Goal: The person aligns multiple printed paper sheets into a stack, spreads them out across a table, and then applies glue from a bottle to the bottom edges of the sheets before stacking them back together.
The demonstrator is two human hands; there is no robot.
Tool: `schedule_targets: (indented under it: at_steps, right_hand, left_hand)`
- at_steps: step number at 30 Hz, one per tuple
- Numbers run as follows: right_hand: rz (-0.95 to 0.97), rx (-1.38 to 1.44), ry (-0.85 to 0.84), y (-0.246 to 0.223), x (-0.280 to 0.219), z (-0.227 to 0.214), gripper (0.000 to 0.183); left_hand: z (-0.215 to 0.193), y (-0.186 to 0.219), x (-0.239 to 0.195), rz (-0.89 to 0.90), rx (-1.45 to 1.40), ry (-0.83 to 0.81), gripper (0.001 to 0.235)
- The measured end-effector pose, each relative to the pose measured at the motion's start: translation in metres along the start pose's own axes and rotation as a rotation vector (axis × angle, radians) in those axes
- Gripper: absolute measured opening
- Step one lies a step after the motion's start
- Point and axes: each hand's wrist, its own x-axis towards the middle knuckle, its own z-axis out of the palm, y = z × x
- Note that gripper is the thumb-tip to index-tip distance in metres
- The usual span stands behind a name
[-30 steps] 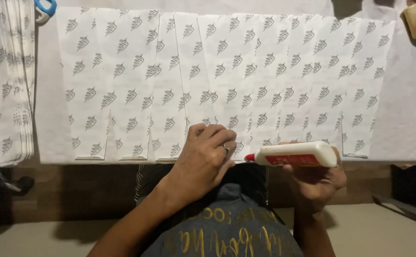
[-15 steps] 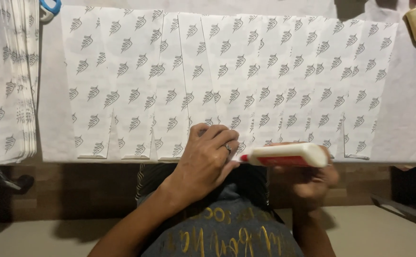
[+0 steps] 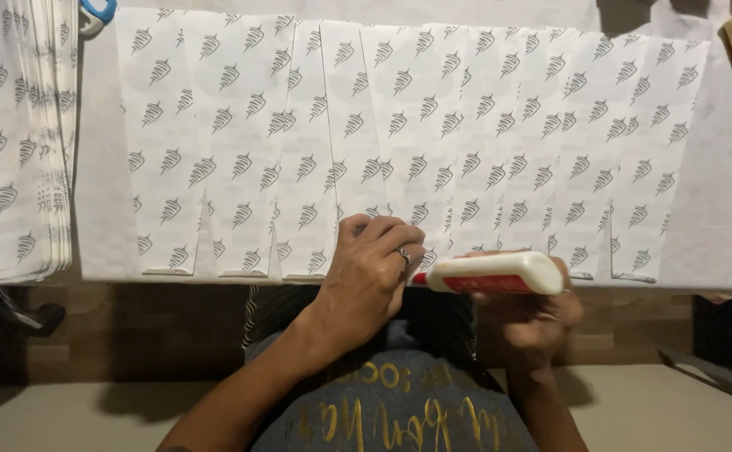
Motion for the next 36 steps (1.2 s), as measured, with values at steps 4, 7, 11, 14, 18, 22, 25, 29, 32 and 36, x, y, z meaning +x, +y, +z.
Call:
schedule_targets:
  at_steps: [4, 7, 11, 14, 18, 22, 25, 29, 32, 36]
  right_hand:
    - [-0.091, 0.004, -0.067, 0.021, 0.003, -0.008, 0.061]
    - [0.005, -0.332, 0.233, 0.01, -0.013, 0.006, 0.041]
    - [-0.077, -0.414, 0.273, 0.007, -0.008, -0.029, 0.053]
    - [-0.17, -0.179, 0.218, 0.025, -0.011, -0.059, 0.05]
    - [-0.192, -0.362, 0.267, 0.004, -0.011, -0.023, 0.056]
    - [0.275, 0.095, 0.396, -0.025, -0.002, 0.043, 0.014]
    - [0.024, -0.141, 0.193, -0.037, 0.001, 0.064, 0.042]
    - [0.044, -0.281, 0.197, -0.017, -0.005, 0.051, 0.039]
    - [-0.01, -0.274, 0.096, -0.005, -0.008, 0.044, 0.036]
    - [-0.064, -0.158, -0.076, 0.012, 0.0, 0.045, 0.044]
  left_hand:
    - [-0.001, 0.0, -0.001, 0.004, -0.001, 0.004, 0.011]
    - [-0.01, 0.004, 0.004, 0.046, 0.018, 0.007, 0.012]
    - [-0.009, 0.002, 0.004, 0.06, 0.031, 0.062, 0.016]
    - [-0.017, -0.007, 0.001, 0.112, -0.022, 0.067, 0.008]
    - [-0.055, -0.021, -0.004, 0.07, 0.054, 0.061, 0.018]
    - [-0.061, -0.033, -0.017, 0.108, 0.146, 0.001, 0.012]
    - [-0.06, -0.031, -0.027, 0.108, 0.148, -0.045, 0.015]
    - [-0.067, -0.029, -0.032, 0.055, 0.107, -0.096, 0.02]
    - [-0.071, -0.03, -0.034, 0.042, 0.125, -0.163, 0.029]
    - [-0.067, -0.032, -0.037, 0.037, 0.113, -0.144, 0.037]
